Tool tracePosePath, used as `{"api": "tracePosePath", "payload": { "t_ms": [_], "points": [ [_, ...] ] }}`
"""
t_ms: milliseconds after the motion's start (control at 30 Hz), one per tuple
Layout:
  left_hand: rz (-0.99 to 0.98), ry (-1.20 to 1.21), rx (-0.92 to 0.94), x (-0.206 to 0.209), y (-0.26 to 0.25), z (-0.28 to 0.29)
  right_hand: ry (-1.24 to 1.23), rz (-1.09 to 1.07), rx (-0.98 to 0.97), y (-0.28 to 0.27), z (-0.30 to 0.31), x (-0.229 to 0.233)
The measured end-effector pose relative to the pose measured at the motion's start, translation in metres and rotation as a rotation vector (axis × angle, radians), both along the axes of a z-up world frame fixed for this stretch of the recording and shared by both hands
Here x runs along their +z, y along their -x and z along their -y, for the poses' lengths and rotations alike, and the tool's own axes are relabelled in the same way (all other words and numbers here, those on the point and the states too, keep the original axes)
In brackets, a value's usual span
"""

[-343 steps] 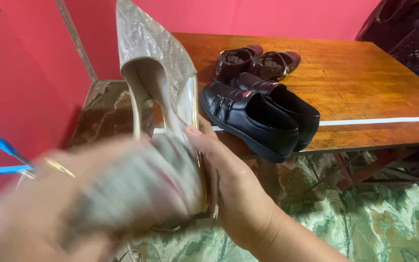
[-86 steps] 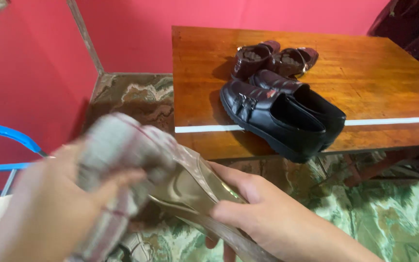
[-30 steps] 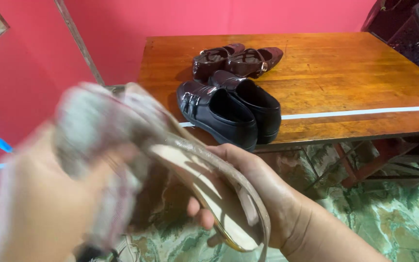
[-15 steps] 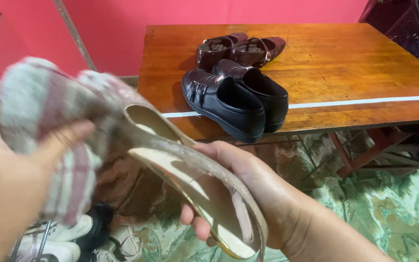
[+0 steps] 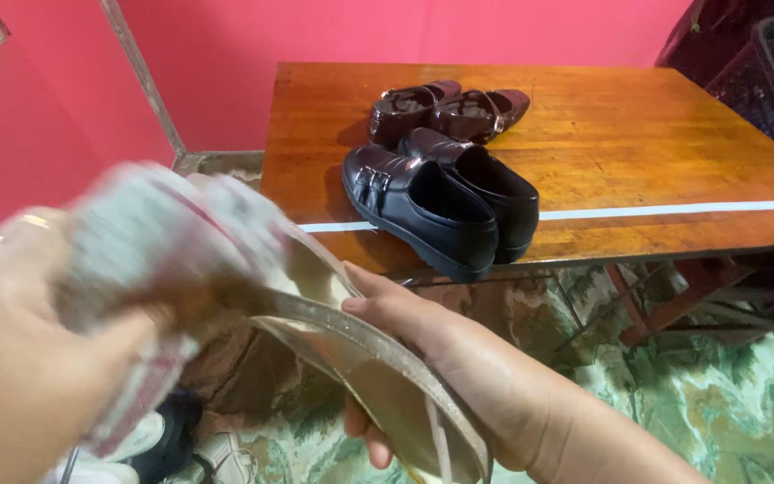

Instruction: Wiping a pair of high-heeled shoes with a cloth to clean them.

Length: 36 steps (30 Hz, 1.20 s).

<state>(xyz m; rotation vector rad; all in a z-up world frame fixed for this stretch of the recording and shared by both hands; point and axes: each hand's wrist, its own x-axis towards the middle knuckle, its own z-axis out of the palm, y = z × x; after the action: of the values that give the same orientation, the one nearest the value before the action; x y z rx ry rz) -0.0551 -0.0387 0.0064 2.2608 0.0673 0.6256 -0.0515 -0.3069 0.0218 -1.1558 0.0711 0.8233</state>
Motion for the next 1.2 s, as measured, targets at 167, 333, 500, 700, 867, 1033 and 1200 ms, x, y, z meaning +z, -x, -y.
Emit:
{"api": "tracePosePath", "payload": {
  "t_ms": [167,333,500,700,867,1033,1200],
  "points": [
    [0.029,-0.085,-0.074,-0.010,-0.021,-0.018,-0.057,0.140,0.116,-0.003,0.002,0.002],
    [0.107,-0.164,-0.149,0.000,-0.033,-0.022,0.003,0.104,0.117,0.000,0.002,0.002],
    [0.049,-0.285,-0.155,0.008,-0.007,0.004,0.159,0.203,0.052,0.001,0.006,-0.001],
    [0.148,-0.146,-0.212,-0.033,-0.064,-0.064,0.231,0.242,0.108,0.004,0.004,-0.001],
    [-0.013,-0.179,-0.232,0.029,-0.037,0.006,0.308,0.341,-0.013,0.001,0.001,-0.002],
    [-0.050,-0.061,-0.201,0.005,-0.043,-0.018,0.310,0.429,0.014,-0.003,0.008,-0.001],
    [0.096,-0.144,-0.236,0.012,-0.055,-0.023,0.425,0.346,0.065,-0.002,-0.004,0.001]
  ]
}}
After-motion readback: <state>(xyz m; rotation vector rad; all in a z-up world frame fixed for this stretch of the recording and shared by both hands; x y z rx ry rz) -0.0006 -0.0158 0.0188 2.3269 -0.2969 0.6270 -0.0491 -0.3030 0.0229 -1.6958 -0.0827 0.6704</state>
